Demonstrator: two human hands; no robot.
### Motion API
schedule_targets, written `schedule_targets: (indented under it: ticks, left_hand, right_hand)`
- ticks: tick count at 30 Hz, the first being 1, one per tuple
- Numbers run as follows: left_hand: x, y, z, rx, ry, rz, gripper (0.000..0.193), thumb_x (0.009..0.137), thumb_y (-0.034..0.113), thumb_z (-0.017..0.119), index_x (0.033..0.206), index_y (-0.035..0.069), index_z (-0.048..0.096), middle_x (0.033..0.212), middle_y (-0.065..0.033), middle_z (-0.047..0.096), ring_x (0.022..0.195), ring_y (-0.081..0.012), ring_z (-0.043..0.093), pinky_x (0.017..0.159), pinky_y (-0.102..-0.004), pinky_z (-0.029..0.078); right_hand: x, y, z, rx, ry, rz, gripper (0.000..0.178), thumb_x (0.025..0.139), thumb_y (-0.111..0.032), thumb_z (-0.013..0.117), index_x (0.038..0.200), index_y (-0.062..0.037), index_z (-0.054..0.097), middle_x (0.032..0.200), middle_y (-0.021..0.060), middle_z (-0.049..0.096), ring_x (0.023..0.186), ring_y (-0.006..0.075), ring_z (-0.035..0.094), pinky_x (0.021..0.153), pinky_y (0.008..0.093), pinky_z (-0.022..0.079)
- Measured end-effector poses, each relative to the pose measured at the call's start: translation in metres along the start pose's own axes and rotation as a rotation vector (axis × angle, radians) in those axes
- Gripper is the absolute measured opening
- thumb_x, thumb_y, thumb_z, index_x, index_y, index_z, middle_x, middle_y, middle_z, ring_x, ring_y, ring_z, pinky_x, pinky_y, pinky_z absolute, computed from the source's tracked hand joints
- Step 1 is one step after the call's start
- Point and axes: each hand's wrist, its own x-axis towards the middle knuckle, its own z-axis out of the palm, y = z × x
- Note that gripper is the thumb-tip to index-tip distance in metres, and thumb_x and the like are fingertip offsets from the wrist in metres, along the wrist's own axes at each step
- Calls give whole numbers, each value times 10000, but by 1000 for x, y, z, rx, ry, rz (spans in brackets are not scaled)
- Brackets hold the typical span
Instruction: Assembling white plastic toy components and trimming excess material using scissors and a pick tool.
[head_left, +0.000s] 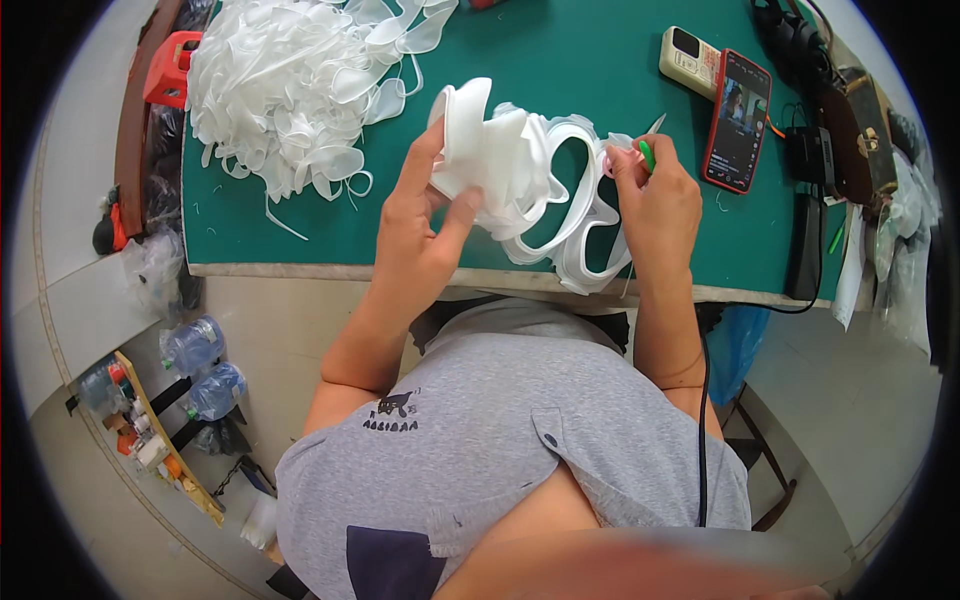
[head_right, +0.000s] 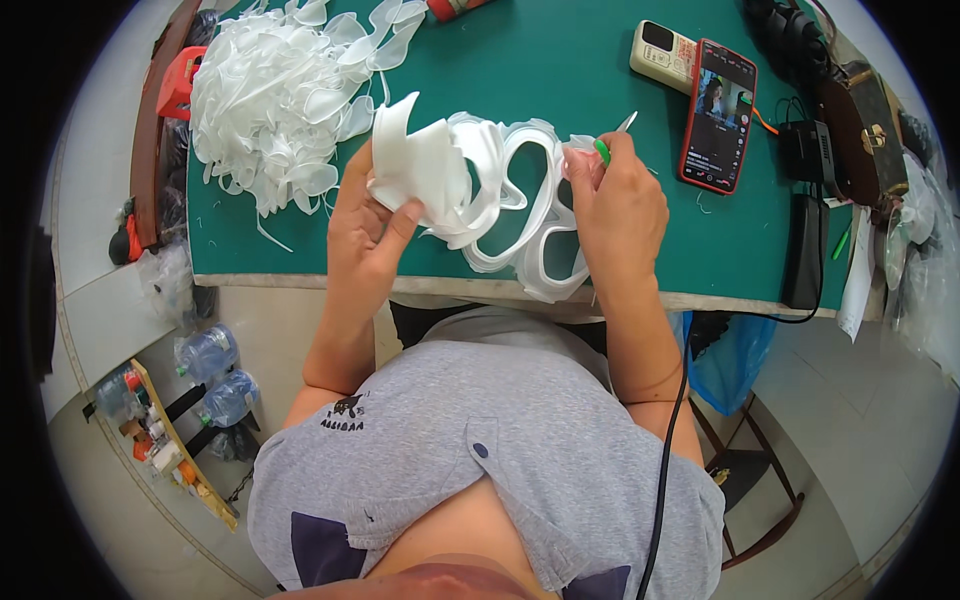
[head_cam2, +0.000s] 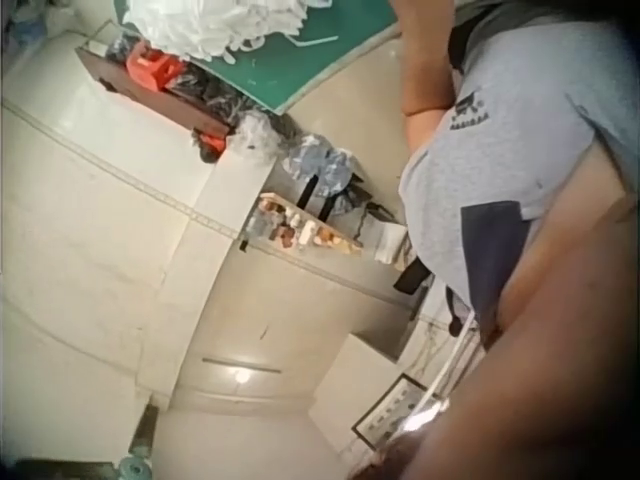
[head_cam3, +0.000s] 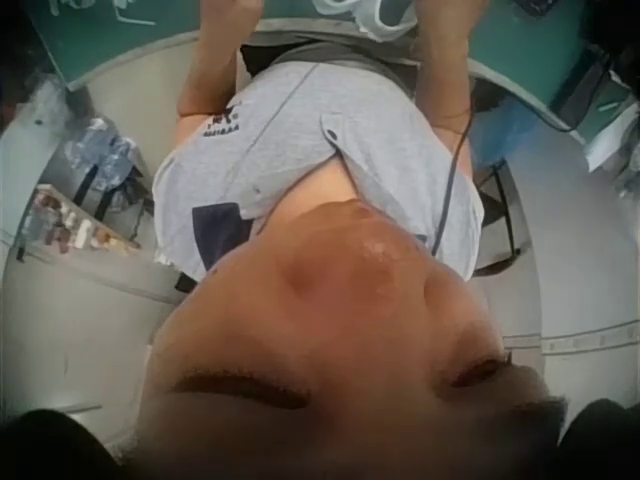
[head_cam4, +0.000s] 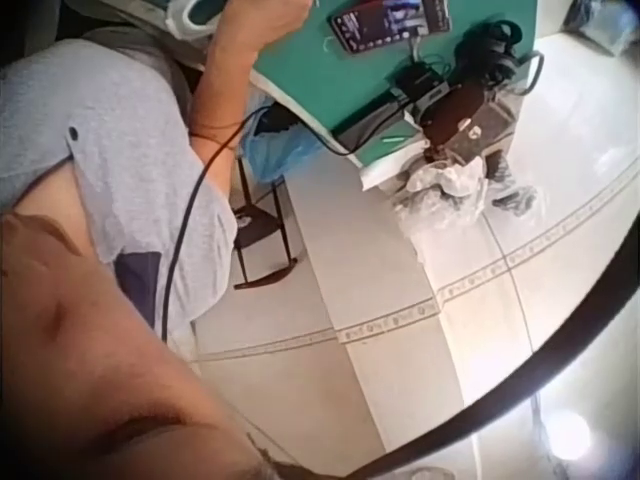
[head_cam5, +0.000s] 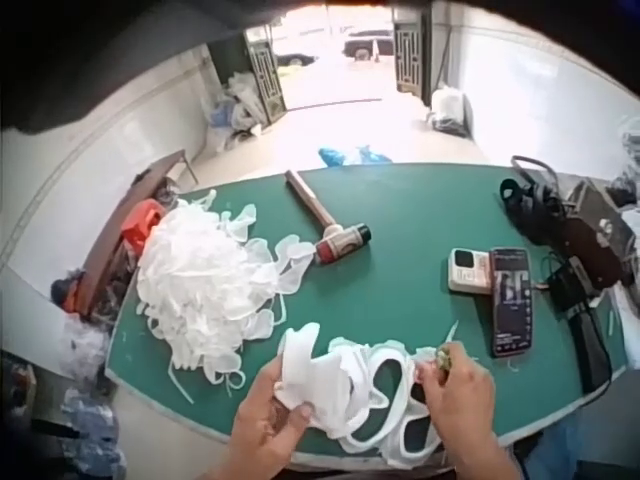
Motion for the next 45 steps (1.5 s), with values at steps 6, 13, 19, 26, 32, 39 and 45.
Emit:
schedule_targets:
  ticks: [6, 13, 19, 26, 32, 39, 45]
  left_hand:
    - [4, 8, -9, 526, 174, 4, 525, 825, -38, 624, 1326, 15, 474, 950, -71, 640, 777, -111, 595, 716, -260, 499]
    - [-3, 16, -2, -62, 51, -210, 456, 865, -55, 607, 1296, -42, 460, 1029, -126, 663, 972, -156, 645, 834, -266, 523]
    - [-14, 4, 5, -54, 75, -165, 491, 855, -56, 621, 1312, -24, 442, 1057, -148, 680, 940, -130, 635, 829, -262, 506]
    - [-17, 8, 14, 2, 91, -72, 550, 834, -54, 649, 1330, -12, 413, 1059, -155, 681, 919, -132, 636, 805, -257, 489]
    - [-17, 7, 11, -10, 61, -59, 613, 831, -52, 658, 1364, -10, 359, 1059, -147, 676, 885, -121, 624, 797, -247, 477]
    - [-18, 10, 11, 11, 47, -54, 624, 831, -39, 665, 1371, -8, 353, 1040, -127, 680, 867, -116, 615, 801, -248, 467]
    - [-18, 8, 9, 34, 48, -48, 624, 831, -32, 667, 1371, -1, 355, 1033, -122, 681, 860, -108, 606, 792, -246, 459]
  right_hand:
    - [-3, 1, -21, 15, -126, 167, 333, 831, -273, 725, 1021, -24, 611, 735, 137, 662, 640, 287, 648, 627, 373, 501]
    - [-5, 18, -26, 223, -246, 42, 381, 798, -113, 676, 1156, 1, 615, 755, 90, 646, 645, 141, 601, 611, 274, 475]
    - [-30, 2, -33, 1241, -402, 181, 328, 795, -48, 694, 1095, 49, 604, 884, 82, 648, 725, 99, 623, 631, 195, 473]
    - [-50, -13, -17, 1451, -1091, 320, 270, 791, -110, 690, 992, 43, 595, 709, 49, 613, 509, 93, 597, 434, 177, 382]
    - [-50, -9, -16, 1410, -1121, 376, 256, 748, -16, 683, 981, 52, 602, 752, 69, 643, 521, 91, 606, 463, 183, 461]
    - [-50, -7, -13, 1401, -1125, 371, 258, 747, 7, 674, 992, 50, 607, 860, 97, 672, 549, 96, 623, 490, 192, 491]
    - [-52, -4, -14, 1403, -1114, 344, 265, 749, 24, 675, 1005, 43, 608, 898, 112, 675, 570, 97, 633, 514, 198, 510]
